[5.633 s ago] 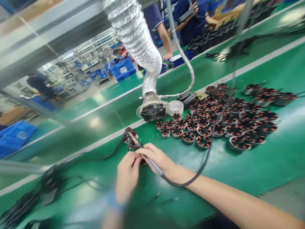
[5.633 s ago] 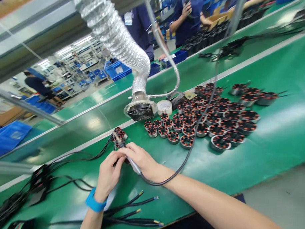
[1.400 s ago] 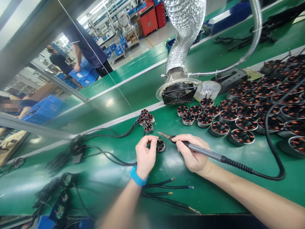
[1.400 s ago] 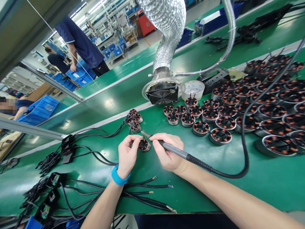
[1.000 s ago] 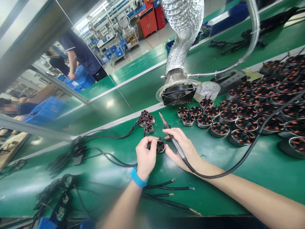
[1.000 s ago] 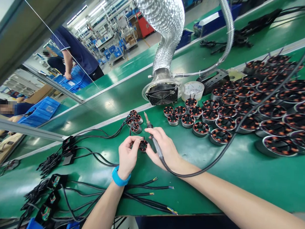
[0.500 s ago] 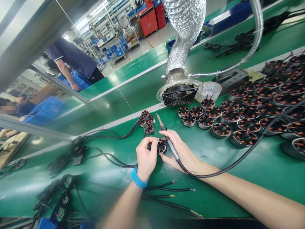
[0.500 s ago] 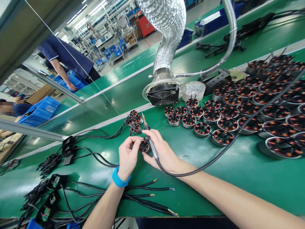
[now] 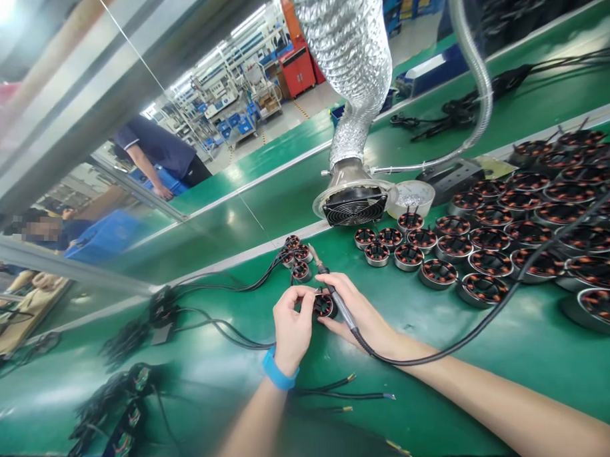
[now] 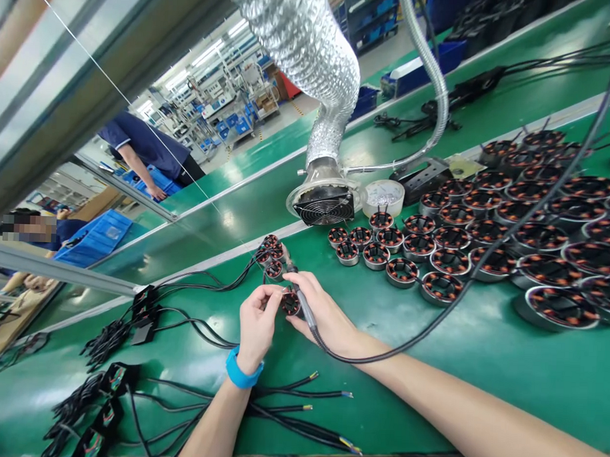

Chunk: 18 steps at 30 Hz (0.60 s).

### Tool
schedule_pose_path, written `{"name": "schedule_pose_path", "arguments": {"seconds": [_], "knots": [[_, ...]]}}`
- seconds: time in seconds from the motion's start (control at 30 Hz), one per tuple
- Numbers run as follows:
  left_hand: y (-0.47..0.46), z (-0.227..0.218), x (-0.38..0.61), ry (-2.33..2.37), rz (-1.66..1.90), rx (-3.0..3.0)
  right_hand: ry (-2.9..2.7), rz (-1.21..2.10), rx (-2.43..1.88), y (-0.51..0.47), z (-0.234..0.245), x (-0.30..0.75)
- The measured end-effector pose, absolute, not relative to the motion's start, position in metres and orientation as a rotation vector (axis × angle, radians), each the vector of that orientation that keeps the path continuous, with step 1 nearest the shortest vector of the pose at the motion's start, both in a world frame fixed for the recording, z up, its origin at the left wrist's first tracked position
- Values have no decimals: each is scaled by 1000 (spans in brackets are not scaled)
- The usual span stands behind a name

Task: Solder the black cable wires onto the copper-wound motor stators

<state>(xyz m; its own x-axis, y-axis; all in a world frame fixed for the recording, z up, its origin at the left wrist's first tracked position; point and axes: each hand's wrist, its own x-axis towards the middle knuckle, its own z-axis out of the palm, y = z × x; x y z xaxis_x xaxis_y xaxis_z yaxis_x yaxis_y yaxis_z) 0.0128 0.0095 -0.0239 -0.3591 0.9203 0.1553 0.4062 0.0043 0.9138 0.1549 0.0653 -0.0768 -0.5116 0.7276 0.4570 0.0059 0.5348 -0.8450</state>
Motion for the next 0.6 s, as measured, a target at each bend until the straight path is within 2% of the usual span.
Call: {"name": "schedule_pose_path", "arguments": {"seconds": [0.37,0.53,0.6], "knots": [[7,-14,-1,1833,1125,1335,-2157,762,-606,80,-52,183],[22,0,-5,1885,1204,1367,-2137,719,-604,79,-67,181],[31,4,-6,1921,1110,1526,-2124,714,-630,83,-77,179]]}}
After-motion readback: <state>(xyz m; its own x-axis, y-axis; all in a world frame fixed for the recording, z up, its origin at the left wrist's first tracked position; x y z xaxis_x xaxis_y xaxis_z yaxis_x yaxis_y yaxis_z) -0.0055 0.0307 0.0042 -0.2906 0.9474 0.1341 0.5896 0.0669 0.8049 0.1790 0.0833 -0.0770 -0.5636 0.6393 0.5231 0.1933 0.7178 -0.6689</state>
